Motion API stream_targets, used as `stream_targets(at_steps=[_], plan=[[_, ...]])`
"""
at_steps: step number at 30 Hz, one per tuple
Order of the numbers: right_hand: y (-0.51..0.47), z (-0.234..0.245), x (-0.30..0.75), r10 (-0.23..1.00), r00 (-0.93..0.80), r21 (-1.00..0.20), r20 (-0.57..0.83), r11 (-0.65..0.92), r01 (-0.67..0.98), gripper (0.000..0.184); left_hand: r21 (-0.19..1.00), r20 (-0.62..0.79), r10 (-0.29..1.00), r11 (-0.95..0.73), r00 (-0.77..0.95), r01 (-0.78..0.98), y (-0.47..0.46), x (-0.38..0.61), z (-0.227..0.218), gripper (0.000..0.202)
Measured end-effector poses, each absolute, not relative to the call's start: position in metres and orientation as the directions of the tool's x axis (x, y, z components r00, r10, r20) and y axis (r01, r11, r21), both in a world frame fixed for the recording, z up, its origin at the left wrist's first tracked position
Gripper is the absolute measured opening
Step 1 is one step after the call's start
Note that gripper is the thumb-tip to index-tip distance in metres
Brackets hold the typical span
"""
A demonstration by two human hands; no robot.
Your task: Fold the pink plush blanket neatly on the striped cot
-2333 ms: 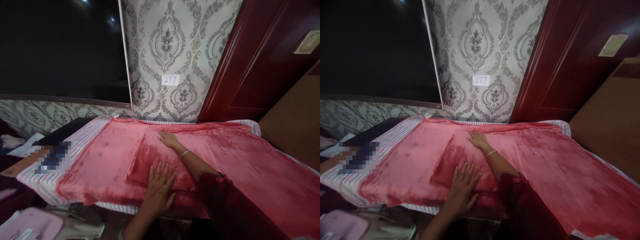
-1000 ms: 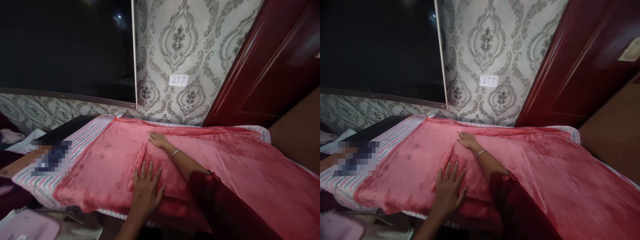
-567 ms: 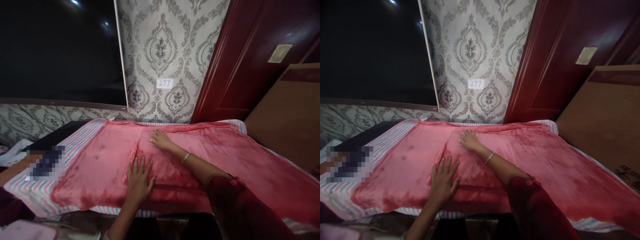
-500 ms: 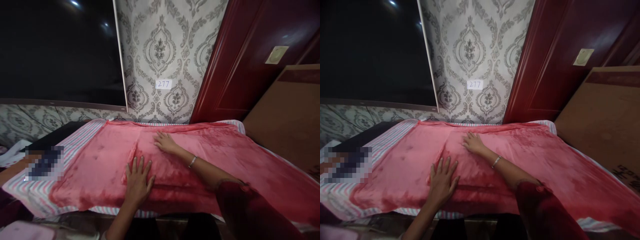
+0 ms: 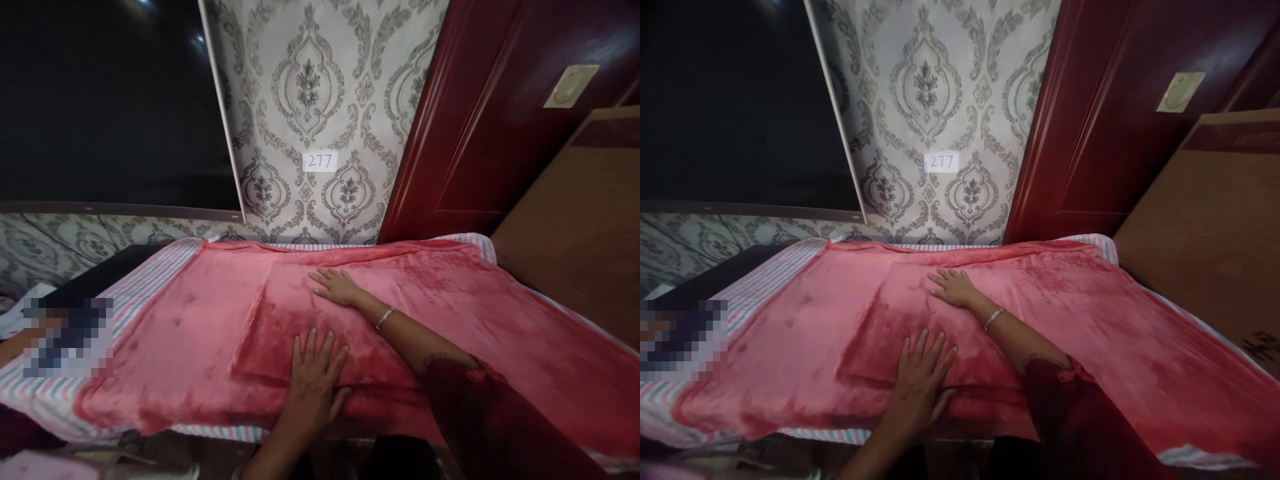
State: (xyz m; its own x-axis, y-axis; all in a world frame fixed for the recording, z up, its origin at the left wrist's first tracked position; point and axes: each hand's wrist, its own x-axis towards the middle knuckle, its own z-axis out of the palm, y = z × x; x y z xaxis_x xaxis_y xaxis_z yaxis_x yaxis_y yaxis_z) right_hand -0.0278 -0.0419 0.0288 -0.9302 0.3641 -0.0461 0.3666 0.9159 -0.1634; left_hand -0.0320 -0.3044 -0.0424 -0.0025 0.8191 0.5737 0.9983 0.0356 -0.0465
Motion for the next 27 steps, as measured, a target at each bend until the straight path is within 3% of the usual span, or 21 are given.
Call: stream_targets(at_steps=[6,19,27], plan=[[-0.013,0.017,-0.045,0.405,-0.914,-0.274,-0.03,0.876,0.397,0.066,-0.026,0.544,0.839,0.042,-0.021,0.999,-0.306,-0.03,-0.038,0.072],[-0.021,0.023,-0.042,0.435,-0.9,-0.266,0.029,0.871,0.413,0.065,-0.043,0.559,0.829,0.046,-0.014,0.998,-0.302,-0.033,-0.038,0.068],[-0.042,0.047,0.002,0.515,-0.854,-0.179,0.074,0.85,0.496,0.063,-0.036,0.597,0.801,0.069,-0.034,0.997,-0.3,-0.028,-0.028,0.064]])
